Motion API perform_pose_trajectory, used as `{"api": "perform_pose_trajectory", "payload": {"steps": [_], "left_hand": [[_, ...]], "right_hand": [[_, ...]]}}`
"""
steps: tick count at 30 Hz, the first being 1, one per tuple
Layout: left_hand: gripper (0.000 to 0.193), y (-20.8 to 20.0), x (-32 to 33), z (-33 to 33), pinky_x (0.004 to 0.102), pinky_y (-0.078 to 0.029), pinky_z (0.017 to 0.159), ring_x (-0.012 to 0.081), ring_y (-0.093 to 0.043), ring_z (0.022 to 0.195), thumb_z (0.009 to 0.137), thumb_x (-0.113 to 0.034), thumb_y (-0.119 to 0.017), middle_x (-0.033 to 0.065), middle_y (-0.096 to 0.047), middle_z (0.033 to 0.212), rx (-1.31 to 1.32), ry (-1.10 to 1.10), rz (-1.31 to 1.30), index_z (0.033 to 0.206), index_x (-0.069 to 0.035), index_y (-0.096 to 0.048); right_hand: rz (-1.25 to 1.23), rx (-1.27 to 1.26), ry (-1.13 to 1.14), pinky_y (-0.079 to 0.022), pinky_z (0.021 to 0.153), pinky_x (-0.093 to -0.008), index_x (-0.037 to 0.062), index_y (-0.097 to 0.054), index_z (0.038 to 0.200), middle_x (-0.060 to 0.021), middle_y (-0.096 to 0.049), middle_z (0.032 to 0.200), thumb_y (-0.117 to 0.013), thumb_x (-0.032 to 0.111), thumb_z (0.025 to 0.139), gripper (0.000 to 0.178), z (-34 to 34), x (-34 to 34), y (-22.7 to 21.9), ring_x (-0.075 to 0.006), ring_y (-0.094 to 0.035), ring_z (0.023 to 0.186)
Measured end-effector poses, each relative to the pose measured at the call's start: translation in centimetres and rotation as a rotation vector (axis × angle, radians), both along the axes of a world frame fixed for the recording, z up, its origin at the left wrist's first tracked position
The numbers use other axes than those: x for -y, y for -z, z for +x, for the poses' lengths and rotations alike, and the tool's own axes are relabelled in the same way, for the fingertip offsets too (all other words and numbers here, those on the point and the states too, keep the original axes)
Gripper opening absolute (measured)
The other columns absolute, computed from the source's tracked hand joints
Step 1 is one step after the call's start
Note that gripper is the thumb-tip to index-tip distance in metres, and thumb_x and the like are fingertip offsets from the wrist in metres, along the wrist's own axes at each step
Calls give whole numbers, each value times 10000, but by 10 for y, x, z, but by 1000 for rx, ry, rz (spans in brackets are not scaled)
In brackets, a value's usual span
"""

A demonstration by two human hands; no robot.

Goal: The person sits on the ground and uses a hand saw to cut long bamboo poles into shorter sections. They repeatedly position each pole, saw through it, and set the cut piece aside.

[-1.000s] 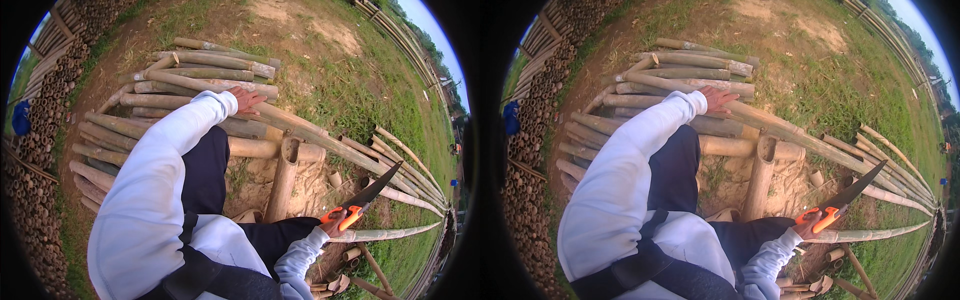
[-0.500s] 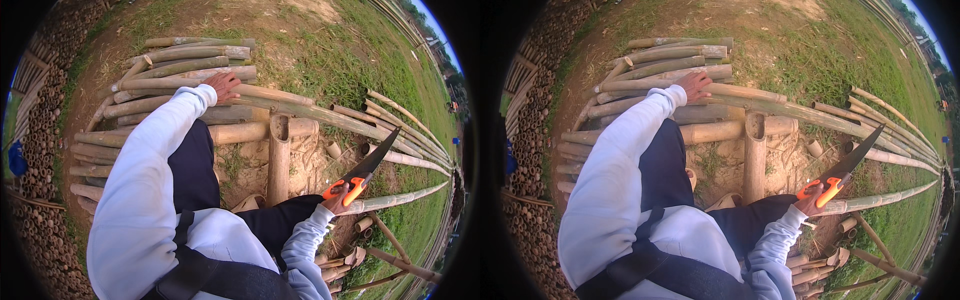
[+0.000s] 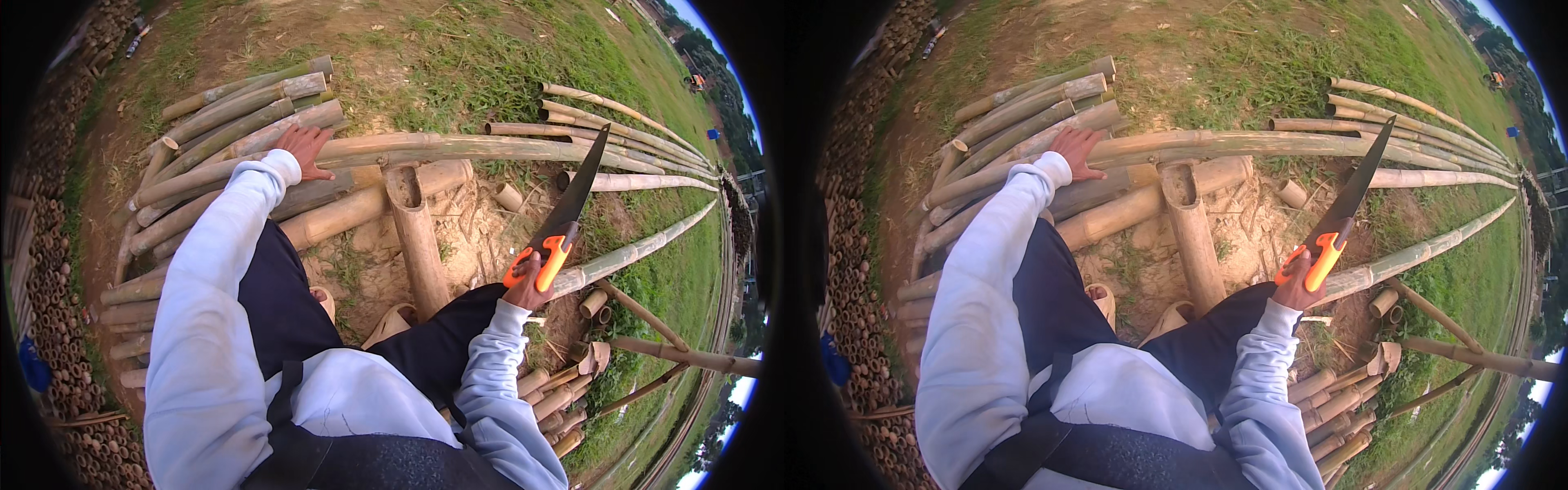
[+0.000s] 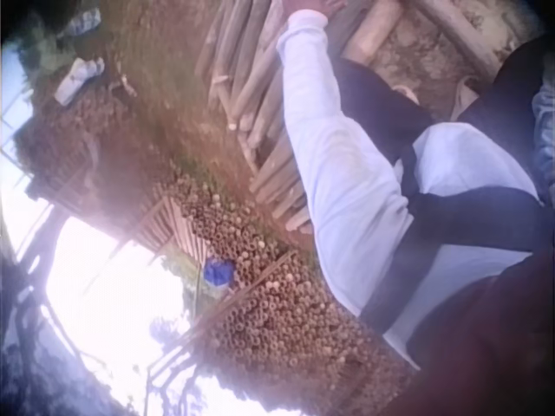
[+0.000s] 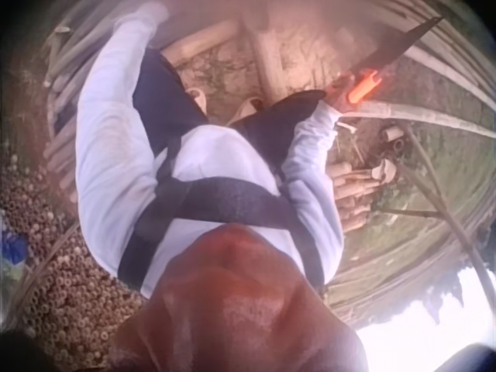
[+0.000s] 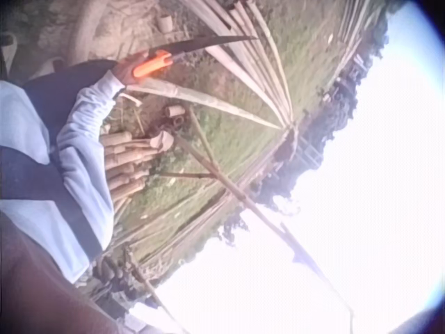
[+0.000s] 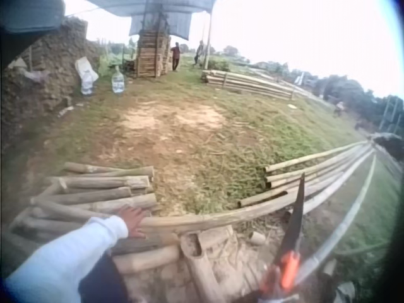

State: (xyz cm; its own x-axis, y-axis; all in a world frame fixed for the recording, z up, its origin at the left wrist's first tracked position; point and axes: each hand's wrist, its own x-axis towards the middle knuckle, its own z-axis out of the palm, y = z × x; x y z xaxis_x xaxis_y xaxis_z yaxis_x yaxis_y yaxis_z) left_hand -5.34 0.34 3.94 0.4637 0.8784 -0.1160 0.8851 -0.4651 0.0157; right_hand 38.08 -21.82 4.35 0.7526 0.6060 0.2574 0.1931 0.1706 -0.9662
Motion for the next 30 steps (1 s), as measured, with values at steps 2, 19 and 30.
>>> {"api": "perform_pose_trajectory", "payload": {"steps": [2,19,30], "left_hand": [[1013,-2,-9,13,507,-379,1129,407,-527,1299,695,-578,-840,207,-533,1437,-14,21,-67,1496,-125,-418],[615,-4,-12,15,504,-494,1004,414,-664,1116,705,-403,-828,241,-712,1124,-16,-120,-246,1178,-42,-670],[727,-12,-3,-45,504,-504,985,418,-663,1101,683,-431,-844,225,-717,1125,-66,-188,-278,1280,-68,-645]], "right_hand": [[-7,7,-2,-479,606,-287,31,-593,827,-34,-563,597,-642,128,997,202,-1,0,1,-121,-542,557],[-96,89,-106,-404,507,-237,-16,-659,993,-24,-589,661,-633,100,989,119,-20,-3,-5,-76,-518,551],[-206,447,-224,-508,588,-316,-31,-678,1182,-78,-677,751,-683,62,936,263,-2,21,4,-176,-636,607]]}}
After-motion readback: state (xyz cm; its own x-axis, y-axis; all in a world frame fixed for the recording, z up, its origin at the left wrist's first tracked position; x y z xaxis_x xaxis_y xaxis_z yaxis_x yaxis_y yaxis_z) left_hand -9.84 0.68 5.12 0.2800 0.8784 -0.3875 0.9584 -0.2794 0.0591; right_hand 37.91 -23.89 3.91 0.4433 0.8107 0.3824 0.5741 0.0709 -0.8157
